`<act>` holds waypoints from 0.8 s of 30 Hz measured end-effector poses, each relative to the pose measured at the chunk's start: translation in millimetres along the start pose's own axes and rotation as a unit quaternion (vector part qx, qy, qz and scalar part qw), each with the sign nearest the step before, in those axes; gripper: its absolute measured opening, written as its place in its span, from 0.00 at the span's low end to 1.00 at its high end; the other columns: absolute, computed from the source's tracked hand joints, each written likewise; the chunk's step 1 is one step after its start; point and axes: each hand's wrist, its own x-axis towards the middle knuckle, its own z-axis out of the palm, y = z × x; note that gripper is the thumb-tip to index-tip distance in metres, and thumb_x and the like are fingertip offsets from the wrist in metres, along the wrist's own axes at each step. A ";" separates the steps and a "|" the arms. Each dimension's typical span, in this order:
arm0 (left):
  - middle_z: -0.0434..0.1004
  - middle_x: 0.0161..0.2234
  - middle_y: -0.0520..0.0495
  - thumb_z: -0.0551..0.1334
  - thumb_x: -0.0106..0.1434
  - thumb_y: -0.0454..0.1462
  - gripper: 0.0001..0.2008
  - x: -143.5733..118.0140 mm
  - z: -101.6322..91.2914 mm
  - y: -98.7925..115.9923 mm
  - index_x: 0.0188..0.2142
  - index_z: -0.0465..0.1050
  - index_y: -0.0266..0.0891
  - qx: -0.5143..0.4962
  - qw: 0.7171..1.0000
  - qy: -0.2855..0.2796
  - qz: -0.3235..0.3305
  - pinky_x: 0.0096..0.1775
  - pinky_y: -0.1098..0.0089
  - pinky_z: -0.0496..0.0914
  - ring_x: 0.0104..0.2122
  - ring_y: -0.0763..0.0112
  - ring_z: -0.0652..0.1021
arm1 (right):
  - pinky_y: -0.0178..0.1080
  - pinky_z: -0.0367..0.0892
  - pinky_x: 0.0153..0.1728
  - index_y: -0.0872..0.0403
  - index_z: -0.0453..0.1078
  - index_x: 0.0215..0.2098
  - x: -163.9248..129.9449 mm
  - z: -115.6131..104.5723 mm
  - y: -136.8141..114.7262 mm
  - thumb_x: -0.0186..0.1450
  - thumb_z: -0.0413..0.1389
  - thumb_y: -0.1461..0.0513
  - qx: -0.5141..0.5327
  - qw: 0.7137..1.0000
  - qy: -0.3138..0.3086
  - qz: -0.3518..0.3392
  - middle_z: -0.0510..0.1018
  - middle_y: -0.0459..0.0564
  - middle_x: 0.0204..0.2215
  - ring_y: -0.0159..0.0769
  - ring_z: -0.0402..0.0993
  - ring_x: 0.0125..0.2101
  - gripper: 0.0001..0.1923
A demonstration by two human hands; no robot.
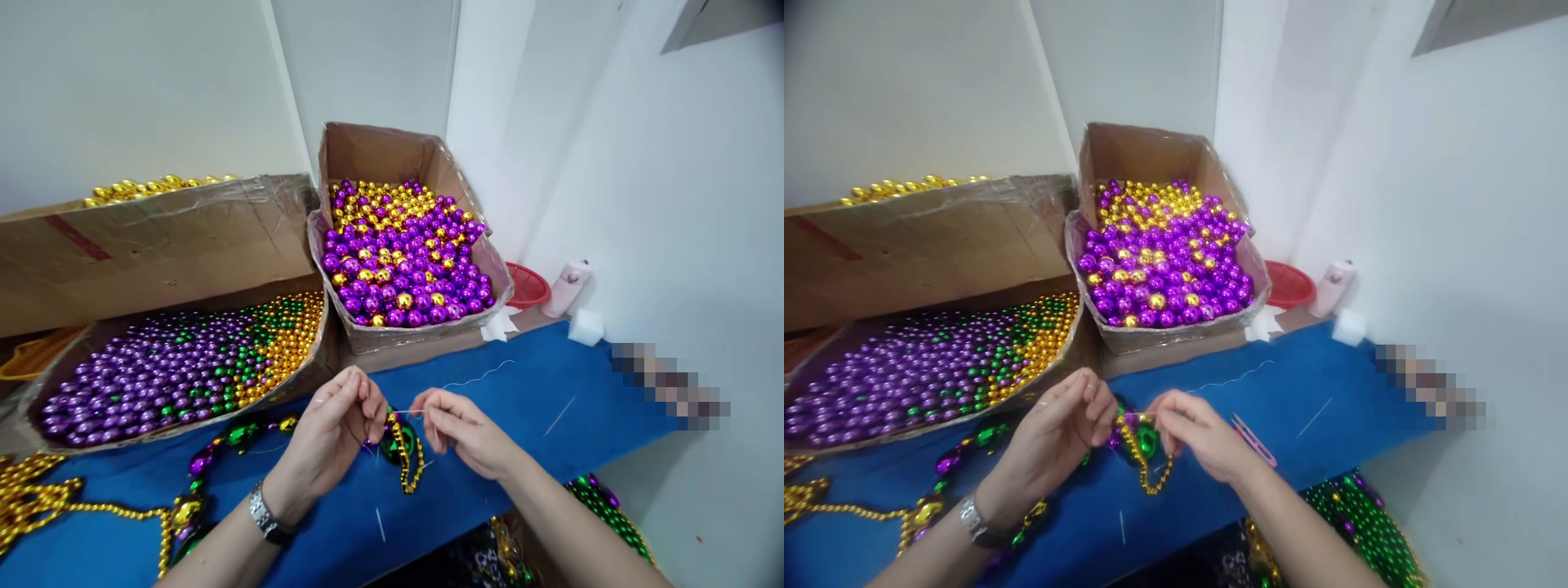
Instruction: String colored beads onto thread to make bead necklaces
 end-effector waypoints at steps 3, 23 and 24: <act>0.59 0.21 0.54 0.54 0.66 0.39 0.12 4.0 -1.2 -1.3 0.26 0.60 0.38 -0.009 0.999 -0.026 -0.017 0.20 0.75 0.60 0.20 0.76 0.65 | 0.30 0.55 0.19 0.53 0.60 0.32 0.6 5.9 -7.2 0.66 0.50 0.51 0.116 0.993 0.027 -0.017 0.72 0.50 0.44 0.22 0.60 0.19 0.14; 0.64 0.22 0.51 0.52 0.67 0.42 0.15 1.4 2.5 2.7 0.25 0.60 0.37 0.226 0.971 -0.074 0.032 0.25 0.72 0.59 0.22 0.75 0.66 | 0.30 0.48 0.20 0.50 0.57 0.37 3.4 6.1 -28.0 0.68 0.49 0.57 0.136 0.988 0.064 -0.045 0.55 0.37 0.19 0.26 0.50 0.18 0.06; 0.65 0.23 0.51 0.52 0.67 0.42 0.15 5.0 6.5 4.5 0.26 0.60 0.37 0.238 0.967 -0.076 0.044 0.27 0.71 0.61 0.23 0.74 0.67 | 0.30 0.48 0.20 0.49 0.58 0.41 3.9 3.9 -34.8 0.69 0.48 0.57 0.053 0.994 0.077 -0.065 0.55 0.37 0.19 0.26 0.51 0.18 0.05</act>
